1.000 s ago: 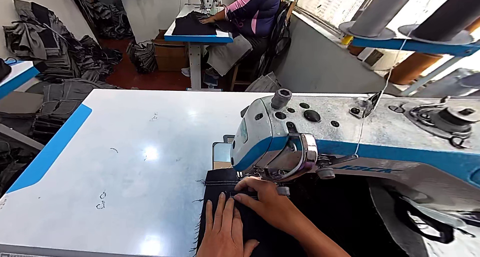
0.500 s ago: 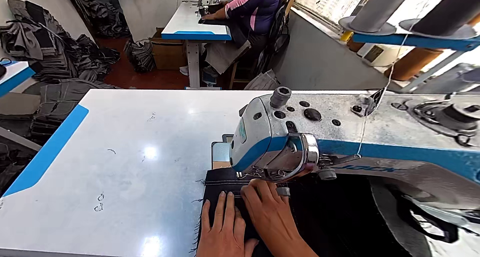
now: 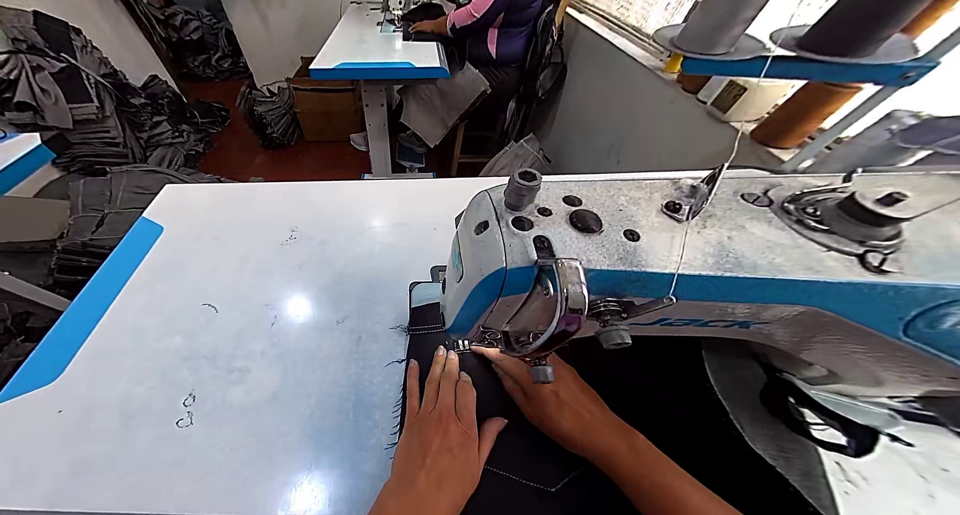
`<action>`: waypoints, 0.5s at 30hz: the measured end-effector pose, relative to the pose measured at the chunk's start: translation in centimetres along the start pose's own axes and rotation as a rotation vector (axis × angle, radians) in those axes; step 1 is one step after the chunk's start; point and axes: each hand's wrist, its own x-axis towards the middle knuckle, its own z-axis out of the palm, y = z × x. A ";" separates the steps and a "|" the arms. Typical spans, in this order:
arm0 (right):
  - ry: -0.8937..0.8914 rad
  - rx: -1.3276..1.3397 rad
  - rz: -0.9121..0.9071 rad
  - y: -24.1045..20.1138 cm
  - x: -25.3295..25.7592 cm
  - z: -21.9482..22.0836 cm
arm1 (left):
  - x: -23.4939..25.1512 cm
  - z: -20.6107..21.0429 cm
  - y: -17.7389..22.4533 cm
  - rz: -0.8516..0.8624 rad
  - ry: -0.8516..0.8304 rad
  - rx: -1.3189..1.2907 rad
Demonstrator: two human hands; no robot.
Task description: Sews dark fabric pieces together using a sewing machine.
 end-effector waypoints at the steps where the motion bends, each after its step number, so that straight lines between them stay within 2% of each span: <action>1: -0.006 -0.004 0.003 -0.1 0.0 0.0 | -0.1 0.0 0.0 -0.001 -0.006 0.011; 15: 0.039 0.018 0.027 0.0 0.0 0.3 | 0.1 -0.1 0.5 -0.013 -0.036 0.085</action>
